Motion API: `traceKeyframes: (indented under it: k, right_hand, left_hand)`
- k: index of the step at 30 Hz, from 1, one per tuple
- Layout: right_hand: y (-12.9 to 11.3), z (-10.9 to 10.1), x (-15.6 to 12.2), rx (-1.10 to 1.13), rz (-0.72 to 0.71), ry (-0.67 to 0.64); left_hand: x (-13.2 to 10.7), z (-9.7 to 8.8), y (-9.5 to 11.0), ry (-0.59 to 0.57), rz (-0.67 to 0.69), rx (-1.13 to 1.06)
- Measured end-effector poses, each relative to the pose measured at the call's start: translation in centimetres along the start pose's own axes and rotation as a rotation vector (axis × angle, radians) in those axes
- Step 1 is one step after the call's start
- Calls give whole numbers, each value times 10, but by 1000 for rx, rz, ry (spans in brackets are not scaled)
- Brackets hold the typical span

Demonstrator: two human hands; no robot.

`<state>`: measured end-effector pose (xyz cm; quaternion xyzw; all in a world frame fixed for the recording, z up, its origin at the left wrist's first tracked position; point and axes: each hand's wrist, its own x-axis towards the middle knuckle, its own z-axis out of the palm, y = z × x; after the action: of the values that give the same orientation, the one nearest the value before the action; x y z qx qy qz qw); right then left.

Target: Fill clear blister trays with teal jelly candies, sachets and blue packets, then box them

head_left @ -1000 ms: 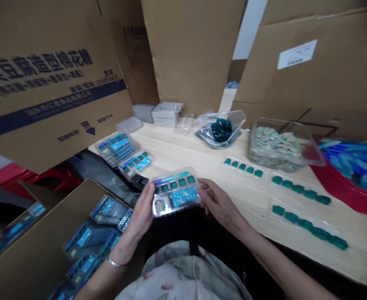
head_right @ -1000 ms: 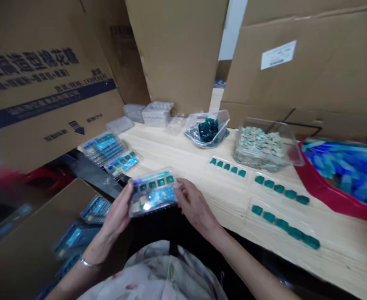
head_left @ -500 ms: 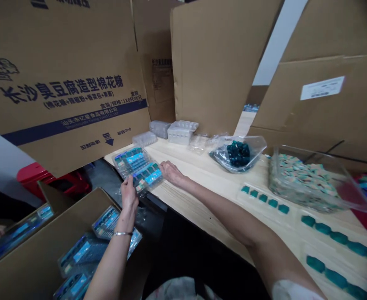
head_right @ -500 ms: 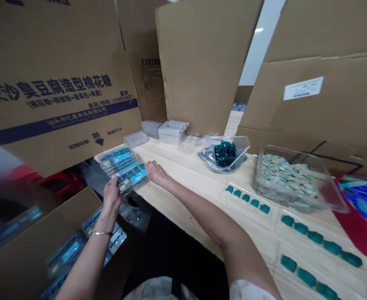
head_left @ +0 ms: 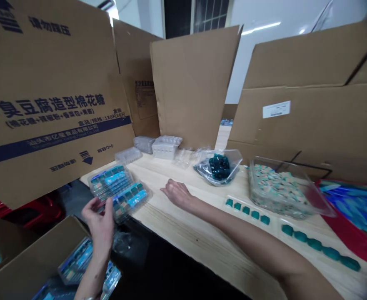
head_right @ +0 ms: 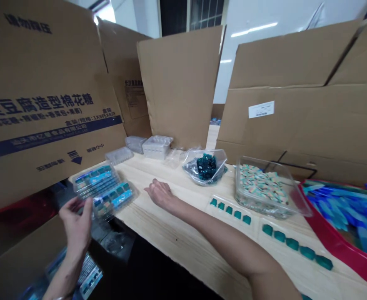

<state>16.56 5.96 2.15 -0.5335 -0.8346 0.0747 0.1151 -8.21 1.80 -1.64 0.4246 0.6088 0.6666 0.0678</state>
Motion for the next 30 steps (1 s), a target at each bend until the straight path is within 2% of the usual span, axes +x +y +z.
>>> traceKeyframes:
  k: [1, 2, 4, 5, 8, 10, 12, 15, 19, 21, 23, 25, 27, 30]
  right_hand:
    - [7, -5, -10, -37, 1, -26]
    - [12, -10, -19, -69, -2, -52]
    - [18, -16, -38, -113, -18, -104]
    - [20, -18, -48, -125, -29, -129]
    - [22, -23, -82, -130, -61, -171]
    - [27, -25, -108, -124, -58, -179]
    - [34, -27, -134, -111, -20, -170]
    - [47, -30, -166, -85, 54, -148]
    - [57, -40, -195, -79, 160, -147]
    - [61, -48, -205, -72, 198, -126]
    - [67, -57, -215, -44, 225, -60]
    - [75, -67, -222, 38, 242, 65]
    - [83, -77, -227, 207, 283, 239]
    - [88, -89, -227, 660, 430, 498]
  left_hand:
    - [-1, 15, 11, -91, 71, 18]
    - [-3, 36, 23, -283, 173, 53]
    - [-4, 93, 46, -689, 436, 235]
    - [-4, 126, 55, -774, 485, 259]
    - [-6, 220, 72, -885, 559, 303]
    - [-9, 269, 79, -934, 617, 325]
    - [-16, 303, 85, -959, 679, 329]
    - [-28, 335, 92, -967, 742, 310]
    - [-38, 352, 97, -949, 742, 265]
    - [-32, 351, 99, -920, 727, 235]
    - [-17, 343, 103, -871, 714, 197]
    - [2, 325, 110, -805, 710, 143]
    - [17, 299, 120, -732, 719, 78]
    - [15, 245, 135, -696, 765, -51]
